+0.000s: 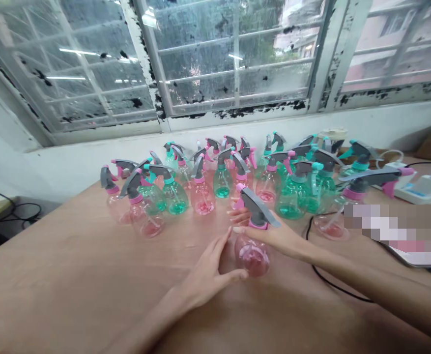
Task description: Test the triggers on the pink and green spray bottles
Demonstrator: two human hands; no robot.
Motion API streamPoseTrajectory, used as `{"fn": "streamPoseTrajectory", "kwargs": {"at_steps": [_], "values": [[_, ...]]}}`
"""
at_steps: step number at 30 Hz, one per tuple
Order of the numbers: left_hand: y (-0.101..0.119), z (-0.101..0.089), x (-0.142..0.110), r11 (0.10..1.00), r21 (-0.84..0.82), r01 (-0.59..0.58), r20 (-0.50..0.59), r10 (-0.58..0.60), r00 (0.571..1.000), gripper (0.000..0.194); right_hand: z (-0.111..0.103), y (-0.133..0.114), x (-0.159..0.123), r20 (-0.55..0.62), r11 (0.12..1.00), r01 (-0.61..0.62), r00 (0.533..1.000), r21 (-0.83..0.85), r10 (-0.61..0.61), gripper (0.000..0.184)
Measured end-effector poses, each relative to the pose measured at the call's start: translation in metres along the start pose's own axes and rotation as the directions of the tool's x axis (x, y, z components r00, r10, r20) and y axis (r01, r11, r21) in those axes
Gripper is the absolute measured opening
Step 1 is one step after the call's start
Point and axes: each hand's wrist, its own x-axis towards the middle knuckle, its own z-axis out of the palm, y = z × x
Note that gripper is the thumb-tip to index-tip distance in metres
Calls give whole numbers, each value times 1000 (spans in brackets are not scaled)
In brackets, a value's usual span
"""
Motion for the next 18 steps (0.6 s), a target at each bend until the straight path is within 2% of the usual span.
{"fn": "streamPoseTrajectory", "kwargs": {"at_steps": [4,7,10,14,18], "values": [[-22,0,-4,989,144,23,-68,-13,998,47,-21,3,-5,-38,993,42,998,-114,-46,33],[-29,2,3,958,285,-36,-94,66,993,37,-39,7,-11,-101,979,25,994,-201,-46,45],[-28,8,20,906,407,-111,-52,145,988,33,-55,13,-17,-165,969,-20,986,-245,-22,56],[-22,20,50,834,519,-188,14,212,977,31,-68,18,-22,-174,972,-66,984,-227,26,45],[-18,32,71,797,559,-229,51,243,969,34,-70,18,-16,-105,979,-4,994,-204,-18,34]]}}
